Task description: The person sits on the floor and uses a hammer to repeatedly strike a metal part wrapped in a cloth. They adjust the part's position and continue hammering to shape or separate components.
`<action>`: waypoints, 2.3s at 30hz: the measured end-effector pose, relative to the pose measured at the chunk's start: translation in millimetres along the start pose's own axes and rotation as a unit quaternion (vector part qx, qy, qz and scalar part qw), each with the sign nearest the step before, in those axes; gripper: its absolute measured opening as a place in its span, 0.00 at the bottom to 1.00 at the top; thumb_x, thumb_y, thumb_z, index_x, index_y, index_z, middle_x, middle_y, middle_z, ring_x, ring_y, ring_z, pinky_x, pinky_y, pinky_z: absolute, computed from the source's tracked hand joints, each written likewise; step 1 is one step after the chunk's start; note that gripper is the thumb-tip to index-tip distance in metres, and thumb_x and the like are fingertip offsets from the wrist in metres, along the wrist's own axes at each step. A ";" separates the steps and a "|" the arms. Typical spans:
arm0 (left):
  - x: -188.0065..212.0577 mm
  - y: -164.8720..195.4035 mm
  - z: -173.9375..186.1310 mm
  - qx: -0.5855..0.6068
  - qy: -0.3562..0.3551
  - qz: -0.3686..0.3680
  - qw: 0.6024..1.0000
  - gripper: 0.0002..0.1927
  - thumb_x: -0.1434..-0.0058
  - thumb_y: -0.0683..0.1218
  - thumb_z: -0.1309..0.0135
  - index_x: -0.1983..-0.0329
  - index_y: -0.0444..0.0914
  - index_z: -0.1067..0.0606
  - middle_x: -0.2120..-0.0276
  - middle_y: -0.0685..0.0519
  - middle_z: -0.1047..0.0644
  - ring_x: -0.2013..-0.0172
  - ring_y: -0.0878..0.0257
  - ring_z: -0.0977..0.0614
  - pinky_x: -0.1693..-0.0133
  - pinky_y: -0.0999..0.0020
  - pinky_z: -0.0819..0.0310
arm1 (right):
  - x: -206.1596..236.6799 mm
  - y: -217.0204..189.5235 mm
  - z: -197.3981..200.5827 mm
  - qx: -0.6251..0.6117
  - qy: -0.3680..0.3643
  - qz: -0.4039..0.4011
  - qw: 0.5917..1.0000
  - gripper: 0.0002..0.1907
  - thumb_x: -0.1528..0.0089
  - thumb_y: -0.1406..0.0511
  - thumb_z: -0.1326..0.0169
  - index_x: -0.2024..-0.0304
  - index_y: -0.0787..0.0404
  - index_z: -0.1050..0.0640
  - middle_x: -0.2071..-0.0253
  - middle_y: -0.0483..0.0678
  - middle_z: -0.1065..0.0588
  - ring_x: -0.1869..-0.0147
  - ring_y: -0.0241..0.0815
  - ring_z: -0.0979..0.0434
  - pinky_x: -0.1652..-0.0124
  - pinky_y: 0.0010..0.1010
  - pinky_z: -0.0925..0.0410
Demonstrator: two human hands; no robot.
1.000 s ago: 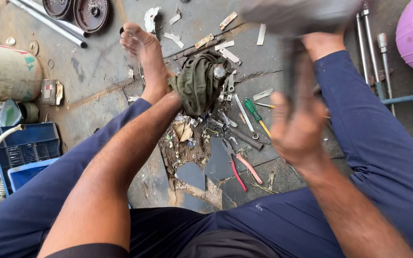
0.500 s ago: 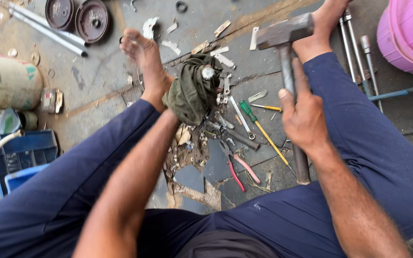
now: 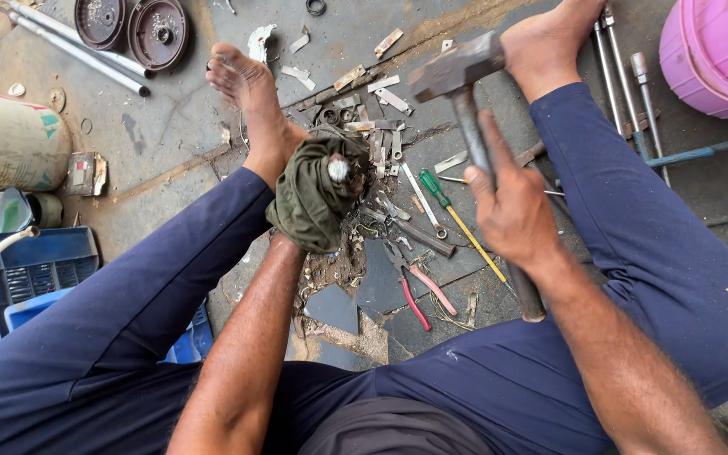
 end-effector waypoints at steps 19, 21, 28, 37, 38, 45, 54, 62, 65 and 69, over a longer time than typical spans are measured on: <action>9.1 -11.0 0.0 -0.011 0.002 0.000 1.000 0.12 0.36 0.48 0.41 0.50 0.44 0.22 0.57 0.55 0.19 0.55 0.59 0.19 0.52 0.63 0.24 | 28.8 -38.5 -27.0 0.071 -0.039 0.177 0.981 0.38 0.33 0.68 0.43 0.23 0.49 0.42 0.70 0.51 0.30 0.74 0.50 0.29 0.73 0.44 0.31; 15.7 -13.0 -7.8 -0.005 0.006 0.003 1.000 0.12 0.36 0.48 0.41 0.50 0.44 0.22 0.57 0.55 0.19 0.55 0.59 0.19 0.52 0.63 0.24 | 34.4 -35.7 -28.3 0.052 -0.044 0.191 0.979 0.37 0.31 0.67 0.43 0.23 0.51 0.44 0.69 0.49 0.29 0.75 0.47 0.29 0.74 0.42 0.32; -34.2 -45.0 2.5 -0.042 0.055 0.051 0.996 0.12 0.36 0.48 0.41 0.50 0.44 0.22 0.57 0.55 0.19 0.55 0.59 0.18 0.52 0.63 0.24 | 32.7 -11.3 -63.9 0.178 -0.210 0.081 0.958 0.37 0.34 0.61 0.43 0.26 0.45 0.43 0.70 0.54 0.27 0.80 0.50 0.27 0.80 0.43 0.29; -36.5 11.2 21.0 -0.059 0.061 -0.013 0.996 0.11 0.36 0.47 0.41 0.50 0.44 0.21 0.57 0.55 0.19 0.55 0.59 0.18 0.52 0.63 0.24 | 11.3 -3.9 -27.3 0.034 -0.101 0.092 0.990 0.37 0.31 0.63 0.46 0.23 0.47 0.46 0.64 0.56 0.21 0.68 0.52 0.20 0.65 0.43 0.25; -20.7 19.1 10.7 -0.043 0.034 -0.025 0.998 0.11 0.36 0.47 0.41 0.50 0.44 0.21 0.57 0.55 0.19 0.55 0.59 0.18 0.52 0.63 0.24 | 6.8 -4.8 -21.2 0.028 -0.063 0.123 0.990 0.37 0.30 0.63 0.46 0.22 0.47 0.46 0.59 0.60 0.22 0.63 0.55 0.19 0.61 0.43 0.25; -12.1 7.3 -3.8 0.025 0.032 -0.011 0.999 0.11 0.36 0.47 0.41 0.51 0.44 0.21 0.57 0.56 0.19 0.56 0.59 0.18 0.52 0.63 0.23 | -5.0 38.9 -12.8 0.087 -0.091 -0.125 0.984 0.36 0.31 0.62 0.47 0.22 0.51 0.42 0.64 0.68 0.22 0.59 0.64 0.18 0.57 0.50 0.28; -33.1 52.4 5.7 0.323 0.058 0.140 0.934 0.28 0.34 0.58 0.49 0.43 0.35 0.40 0.51 0.50 0.37 0.52 0.58 0.35 0.50 0.66 0.37 | -1.8 159.6 -80.4 0.077 -0.087 -0.314 0.942 0.27 0.37 0.54 0.39 0.54 0.75 0.26 0.56 0.70 0.23 0.52 0.61 0.19 0.52 0.49 0.28; -103.5 -53.8 22.4 0.394 0.267 0.343 0.810 0.54 0.35 0.76 0.83 0.25 0.32 0.76 0.24 0.44 0.74 0.24 0.55 0.72 0.28 0.56 0.76 | 3.5 153.2 -79.6 0.430 0.051 -0.144 0.890 0.23 0.50 0.53 0.37 0.64 0.66 0.22 0.56 0.62 0.22 0.56 0.56 0.20 0.68 0.45 0.26; -96.7 -64.5 3.1 0.366 0.275 0.308 0.834 0.49 0.29 0.73 0.81 0.22 0.32 0.70 0.23 0.44 0.66 0.24 0.57 0.65 0.26 0.62 0.71 | -6.4 125.7 -108.3 0.404 -0.012 -0.025 0.915 0.06 0.37 0.63 0.40 0.61 0.57 0.22 0.55 0.54 0.24 0.51 0.52 0.21 0.55 0.45 0.27; -94.7 -63.6 -0.5 0.172 0.326 0.126 0.921 0.43 0.22 0.68 0.78 0.19 0.31 0.61 0.22 0.45 0.56 0.23 0.60 0.56 0.23 0.70 0.63 | -30.2 95.5 -171.3 0.168 -0.232 -0.066 0.956 0.33 0.41 0.68 0.39 0.33 0.62 0.31 0.38 0.61 0.31 0.47 0.59 0.22 0.52 0.46 0.25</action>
Point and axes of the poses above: each hand's wrist, its own x-axis away from the middle knuckle, its own z-axis out of the back of the hand, y = z × x, the point moved 2 cm from there along -x, towards the middle knuckle
